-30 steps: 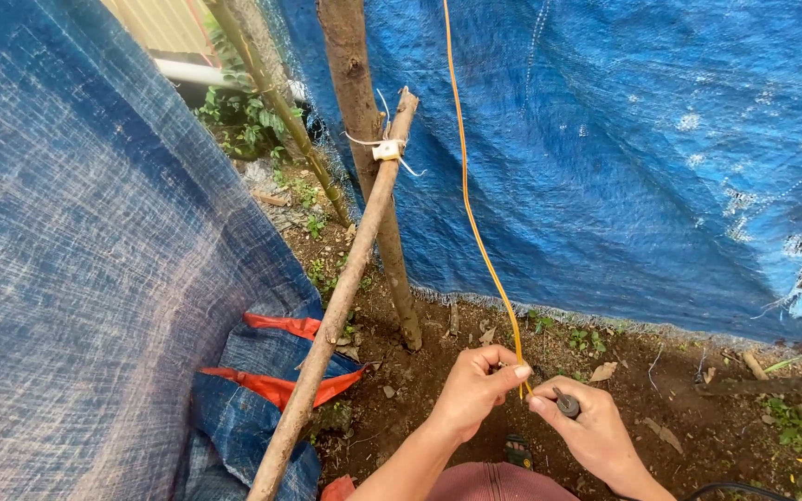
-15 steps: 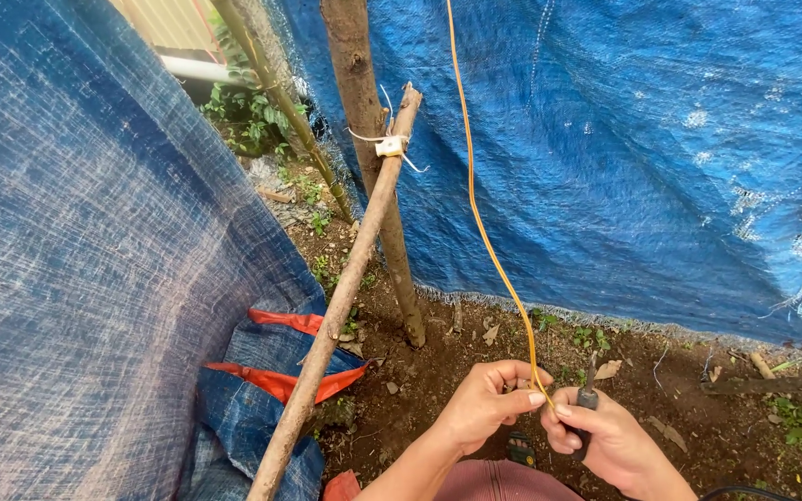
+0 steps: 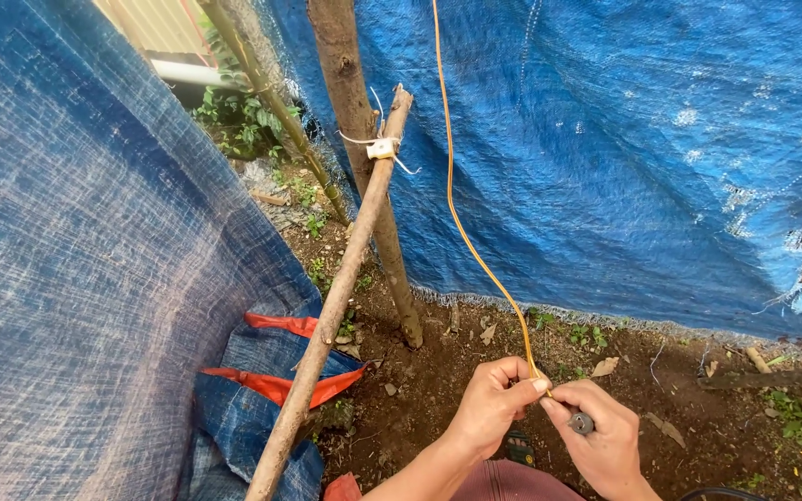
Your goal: Stripping insulation from electrical wires using pliers and twisting the ends together to create a connection.
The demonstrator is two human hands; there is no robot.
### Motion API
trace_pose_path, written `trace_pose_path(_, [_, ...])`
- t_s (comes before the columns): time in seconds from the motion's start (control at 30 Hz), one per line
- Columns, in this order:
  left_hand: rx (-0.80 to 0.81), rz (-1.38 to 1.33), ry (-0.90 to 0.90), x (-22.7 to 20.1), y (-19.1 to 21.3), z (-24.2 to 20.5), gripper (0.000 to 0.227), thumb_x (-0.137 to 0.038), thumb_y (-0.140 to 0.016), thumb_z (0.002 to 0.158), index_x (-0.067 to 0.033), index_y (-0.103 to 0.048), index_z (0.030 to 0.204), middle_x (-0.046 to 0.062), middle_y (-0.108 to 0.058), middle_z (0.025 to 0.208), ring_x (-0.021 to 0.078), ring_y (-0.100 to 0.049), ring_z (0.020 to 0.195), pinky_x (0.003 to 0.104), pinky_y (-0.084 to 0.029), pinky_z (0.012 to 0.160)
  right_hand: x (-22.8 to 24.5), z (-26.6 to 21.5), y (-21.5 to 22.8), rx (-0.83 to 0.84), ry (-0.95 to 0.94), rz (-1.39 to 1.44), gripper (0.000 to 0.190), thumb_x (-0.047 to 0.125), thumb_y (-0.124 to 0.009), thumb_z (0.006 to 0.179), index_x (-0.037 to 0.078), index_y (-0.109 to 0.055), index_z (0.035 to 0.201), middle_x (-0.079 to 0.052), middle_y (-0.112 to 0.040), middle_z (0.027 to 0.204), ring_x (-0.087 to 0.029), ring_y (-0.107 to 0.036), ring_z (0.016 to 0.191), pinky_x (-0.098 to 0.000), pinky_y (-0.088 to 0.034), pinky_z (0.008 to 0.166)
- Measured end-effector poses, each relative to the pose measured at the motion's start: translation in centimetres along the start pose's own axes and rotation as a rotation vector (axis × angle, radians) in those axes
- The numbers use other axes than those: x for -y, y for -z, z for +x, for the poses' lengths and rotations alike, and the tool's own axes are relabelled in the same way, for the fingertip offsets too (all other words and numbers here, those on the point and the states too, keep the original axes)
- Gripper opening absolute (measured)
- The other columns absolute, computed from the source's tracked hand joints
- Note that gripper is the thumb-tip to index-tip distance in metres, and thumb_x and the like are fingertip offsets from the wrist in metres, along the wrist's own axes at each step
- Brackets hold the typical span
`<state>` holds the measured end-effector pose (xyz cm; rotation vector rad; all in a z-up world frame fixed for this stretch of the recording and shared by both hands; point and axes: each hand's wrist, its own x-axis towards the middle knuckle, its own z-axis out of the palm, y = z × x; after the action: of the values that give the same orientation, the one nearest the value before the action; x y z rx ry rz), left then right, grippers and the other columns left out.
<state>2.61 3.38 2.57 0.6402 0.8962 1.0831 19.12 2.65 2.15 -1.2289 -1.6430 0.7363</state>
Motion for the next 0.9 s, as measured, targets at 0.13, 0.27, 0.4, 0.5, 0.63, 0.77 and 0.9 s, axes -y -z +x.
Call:
trace_pose_path(0.13, [0.004,-0.003,-0.004,-0.2,-0.1,-0.1,0.013,-0.003,-0.07,0.095,-0.0047,-0.065,0.084,0.002,-0.061,0.073,0.0036,-0.045,0.056,0.016,-0.036,0.051,-0.4,-0.1,-0.2,-0.017,0.021,0.032,0.007,-0.001,-0.076,0.076,0.0,-0.073,0.082,-0.005,-0.073,0.077,-0.012,-0.059,0.059,-0.0245,-0.044,0.053])
trace_pose_path(0.27, [-0.015,-0.046,0.037,0.0,0.0,-0.1,0.017,-0.002,-0.07,0.095,-0.0064,-0.063,0.08,0.001,-0.059,0.07,0.0037,-0.043,0.054,0.017,-0.035,0.051,-0.4,0.3,0.0,0.014,0.099,0.074,0.011,-0.002,-0.076,0.075,0.002,-0.075,0.085,-0.004,-0.075,0.08,-0.011,-0.063,0.062,-0.0234,-0.048,0.054])
trace_pose_path(0.4, [0.016,-0.149,0.111,-0.3,0.1,-0.2,0.017,0.0,-0.067,0.097,-0.0055,-0.063,0.081,0.002,-0.06,0.071,0.0036,-0.042,0.054,0.016,-0.033,0.05,-2.7,0.1,0.2,0.066,0.138,0.078,0.016,-0.001,-0.078,0.072,0.004,-0.076,0.087,-0.004,-0.077,0.087,-0.013,-0.07,0.069,-0.0238,-0.056,0.061])
trace_pose_path(0.5, [-0.01,-0.097,0.09,-0.2,0.2,-0.1,0.016,0.001,-0.067,0.097,-0.0051,-0.064,0.083,0.001,-0.059,0.072,0.0033,-0.043,0.054,0.016,-0.034,0.05,-1.2,0.3,-0.1,0.037,0.107,0.067,0.011,-0.001,-0.077,0.075,0.002,-0.075,0.085,-0.003,-0.075,0.082,-0.011,-0.063,0.062,-0.0228,-0.048,0.054])
trace_pose_path(0.63, [-0.027,-0.052,0.061,0.0,0.4,0.1,0.016,0.001,-0.069,0.096,-0.0058,-0.064,0.082,0.001,-0.061,0.073,0.0035,-0.045,0.055,0.016,-0.037,0.052,0.0,0.3,-0.2,0.008,0.117,-0.071,0.01,0.0,-0.076,0.073,0.002,-0.074,0.082,-0.004,-0.075,0.078,-0.012,-0.064,0.06,-0.0246,-0.05,0.054])
trace_pose_path(0.77, [-0.029,-0.087,0.071,-0.3,0.4,0.1,0.011,0.0,-0.07,0.095,-0.003,-0.068,0.084,0.002,-0.062,0.072,0.0038,-0.044,0.055,0.016,-0.034,0.051,-1.0,0.0,-0.2,0.022,0.009,-0.009,0.003,0.003,-0.076,0.077,0.001,-0.074,0.079,-0.003,-0.073,0.074,-0.011,-0.059,0.057,-0.0238,-0.045,0.052])
trace_pose_path(0.9, [-0.006,-0.104,0.115,-0.3,0.6,0.4,0.009,-0.002,-0.068,0.096,-0.0021,-0.07,0.088,0.003,-0.064,0.075,0.0046,-0.047,0.057,0.017,-0.037,0.053,-1.7,-0.3,-0.2,0.032,-0.072,0.024,0.005,0.004,-0.076,0.077,0.0,-0.076,0.081,-0.003,-0.075,0.074,-0.011,-0.059,0.056,-0.0238,-0.045,0.051])
